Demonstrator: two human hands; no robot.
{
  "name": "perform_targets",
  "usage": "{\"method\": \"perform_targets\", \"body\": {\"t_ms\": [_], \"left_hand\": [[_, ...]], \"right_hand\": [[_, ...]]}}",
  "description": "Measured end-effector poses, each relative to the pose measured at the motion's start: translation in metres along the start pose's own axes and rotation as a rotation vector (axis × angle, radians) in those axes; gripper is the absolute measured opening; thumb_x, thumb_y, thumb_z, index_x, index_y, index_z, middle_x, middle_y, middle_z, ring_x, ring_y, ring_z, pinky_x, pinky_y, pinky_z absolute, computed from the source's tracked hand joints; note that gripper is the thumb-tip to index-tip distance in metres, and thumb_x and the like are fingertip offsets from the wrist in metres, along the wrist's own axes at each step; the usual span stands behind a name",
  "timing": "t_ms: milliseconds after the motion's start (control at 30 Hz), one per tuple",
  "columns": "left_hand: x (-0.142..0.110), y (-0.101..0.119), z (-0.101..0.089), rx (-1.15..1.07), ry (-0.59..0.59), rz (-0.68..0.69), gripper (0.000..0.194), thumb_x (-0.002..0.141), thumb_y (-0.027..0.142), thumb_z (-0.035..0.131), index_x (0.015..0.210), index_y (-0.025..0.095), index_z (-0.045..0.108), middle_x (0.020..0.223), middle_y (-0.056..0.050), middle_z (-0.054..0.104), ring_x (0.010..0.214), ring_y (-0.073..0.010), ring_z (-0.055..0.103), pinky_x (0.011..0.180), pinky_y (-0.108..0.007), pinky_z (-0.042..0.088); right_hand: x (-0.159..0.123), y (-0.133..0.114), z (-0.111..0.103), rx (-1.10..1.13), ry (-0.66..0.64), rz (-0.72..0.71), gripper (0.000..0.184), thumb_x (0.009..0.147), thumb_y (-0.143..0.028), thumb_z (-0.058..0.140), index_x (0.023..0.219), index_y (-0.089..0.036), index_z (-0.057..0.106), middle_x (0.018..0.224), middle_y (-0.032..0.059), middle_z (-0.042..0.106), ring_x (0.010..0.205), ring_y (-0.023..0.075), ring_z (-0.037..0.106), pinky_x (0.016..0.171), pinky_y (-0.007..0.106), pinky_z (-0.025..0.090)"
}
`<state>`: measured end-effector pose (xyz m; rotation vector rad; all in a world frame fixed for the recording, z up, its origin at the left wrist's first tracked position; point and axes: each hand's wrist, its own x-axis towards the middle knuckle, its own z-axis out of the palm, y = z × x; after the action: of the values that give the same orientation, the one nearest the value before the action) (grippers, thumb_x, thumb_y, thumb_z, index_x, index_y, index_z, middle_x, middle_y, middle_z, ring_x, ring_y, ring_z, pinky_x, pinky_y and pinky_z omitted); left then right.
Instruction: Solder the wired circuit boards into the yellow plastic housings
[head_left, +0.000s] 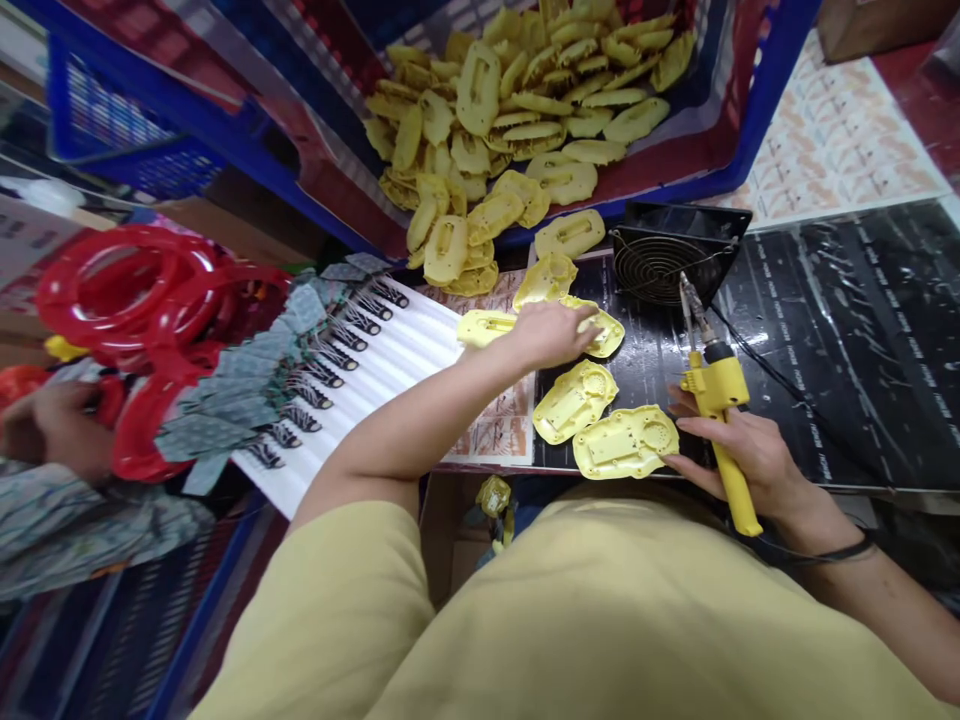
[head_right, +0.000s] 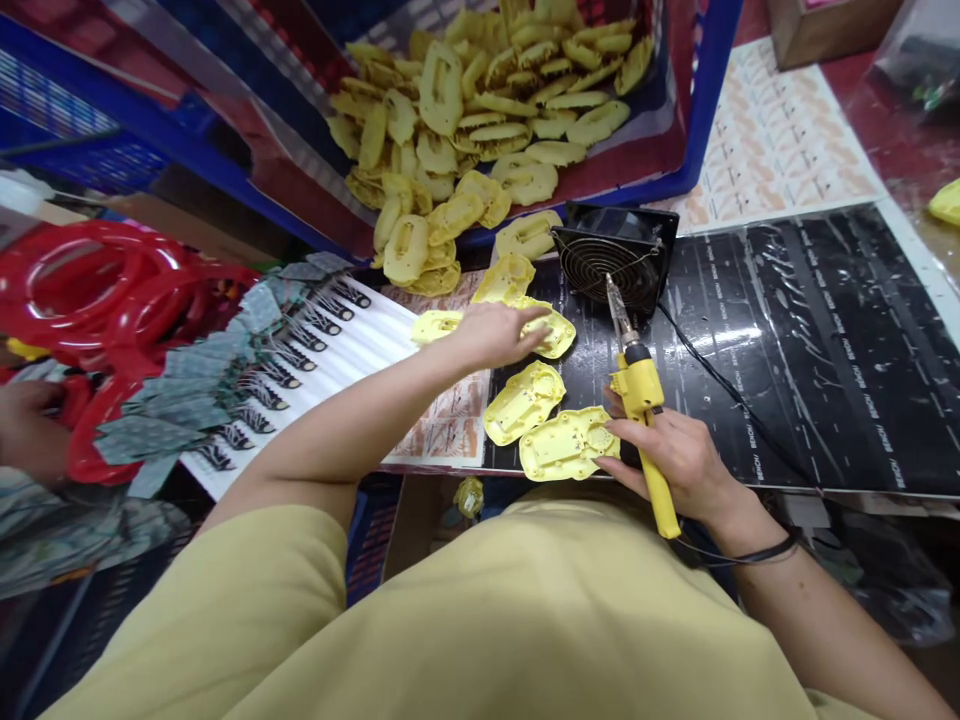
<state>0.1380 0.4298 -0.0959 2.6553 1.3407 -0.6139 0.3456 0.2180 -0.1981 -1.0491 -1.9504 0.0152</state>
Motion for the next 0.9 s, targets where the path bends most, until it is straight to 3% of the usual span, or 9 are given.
{"method": "perform_targets", "body": {"t_ms": [67,167,367,433,533,633,733,800,900], "left_hand": [[-0.004,0.007,0.001,0.064,-0.055,0.024,0.057,0.115,0.049,0.042,0.165,0.028,0.061,0.139,-0.016,0.078,0.128,-0.0413,0.074,0.106,-0.054,0.059],[0.002,-0.001,-0.001,0.100,-0.033,0.060,0.053,0.113,0.044,0.048,0.162,0.032,0.064,0.149,-0.014,0.072,0.129,-0.0382,0.074,0.103,-0.046,0.059],[0.004,-0.036,-0.004,0.075,-0.053,0.159,0.063,0.109,0.012,0.048,0.161,0.043,0.064,0.176,-0.003,0.053,0.147,-0.0297,0.067,0.115,-0.036,0.057],[-0.003,-0.044,-0.003,0.030,-0.086,0.221,0.059,0.108,0.010,0.048,0.153,0.039,0.073,0.169,-0.003,0.062,0.145,-0.0264,0.069,0.118,-0.035,0.056],[-0.011,-0.055,-0.002,-0.074,-0.148,0.294,0.049,0.105,0.010,0.054,0.135,0.034,0.085,0.152,0.000,0.076,0.136,-0.0233,0.075,0.120,-0.035,0.057],[-0.004,-0.059,-0.002,-0.168,0.035,0.145,0.048,0.107,0.014,0.053,0.143,0.028,0.080,0.155,0.000,0.074,0.142,-0.0233,0.071,0.127,-0.036,0.053],[0.014,-0.057,0.002,-0.155,0.208,-0.124,0.060,0.113,0.025,0.048,0.172,0.014,0.049,0.177,-0.013,0.050,0.163,-0.0301,0.051,0.137,-0.041,0.040],[0.024,-0.054,0.006,-0.138,0.135,-0.197,0.069,0.115,0.031,0.046,0.180,0.012,0.032,0.185,-0.018,0.034,0.168,-0.0336,0.044,0.138,-0.042,0.036],[0.025,-0.057,0.009,-0.134,-0.007,-0.094,0.065,0.113,0.033,0.047,0.177,0.022,0.040,0.186,-0.014,0.034,0.166,-0.0327,0.048,0.137,-0.042,0.037]], "right_hand": [[0.001,-0.001,0.000,-0.019,-0.005,-0.004,0.041,0.099,-0.030,0.082,0.134,-0.022,0.062,0.101,0.0073,0.083,0.088,0.0235,0.083,0.072,0.033,0.069],[0.002,-0.002,0.000,-0.039,-0.010,-0.019,0.036,0.101,-0.032,0.081,0.131,-0.021,0.063,0.102,0.0095,0.083,0.090,0.0245,0.084,0.072,0.033,0.068],[0.000,-0.001,0.000,-0.050,0.030,-0.006,0.047,0.098,-0.025,0.082,0.140,-0.024,0.060,0.108,0.0072,0.083,0.088,0.0210,0.082,0.073,0.031,0.067],[0.000,-0.001,0.001,-0.035,0.038,0.000,0.051,0.096,-0.021,0.084,0.141,-0.024,0.061,0.111,0.0074,0.083,0.089,0.0210,0.082,0.073,0.030,0.066],[0.001,-0.001,0.002,-0.029,0.037,-0.016,0.041,0.097,-0.022,0.083,0.133,-0.020,0.063,0.102,0.0078,0.083,0.084,0.0207,0.081,0.070,0.029,0.064],[0.003,-0.001,0.001,-0.053,0.010,-0.043,0.032,0.102,-0.026,0.079,0.128,-0.018,0.064,0.096,0.0077,0.081,0.077,0.0189,0.078,0.067,0.029,0.061],[0.005,-0.001,0.000,-0.051,-0.012,-0.036,0.033,0.101,-0.027,0.079,0.130,-0.021,0.064,0.098,0.0065,0.081,0.075,0.0175,0.076,0.066,0.029,0.060],[0.005,-0.001,-0.001,-0.039,-0.011,-0.022,0.036,0.100,-0.025,0.080,0.132,-0.022,0.064,0.098,0.0050,0.081,0.076,0.0175,0.076,0.068,0.029,0.061],[0.006,-0.002,-0.001,-0.055,0.005,-0.025,0.034,0.101,-0.023,0.079,0.132,-0.021,0.064,0.093,0.0029,0.080,0.070,0.0156,0.073,0.067,0.028,0.060]]}}
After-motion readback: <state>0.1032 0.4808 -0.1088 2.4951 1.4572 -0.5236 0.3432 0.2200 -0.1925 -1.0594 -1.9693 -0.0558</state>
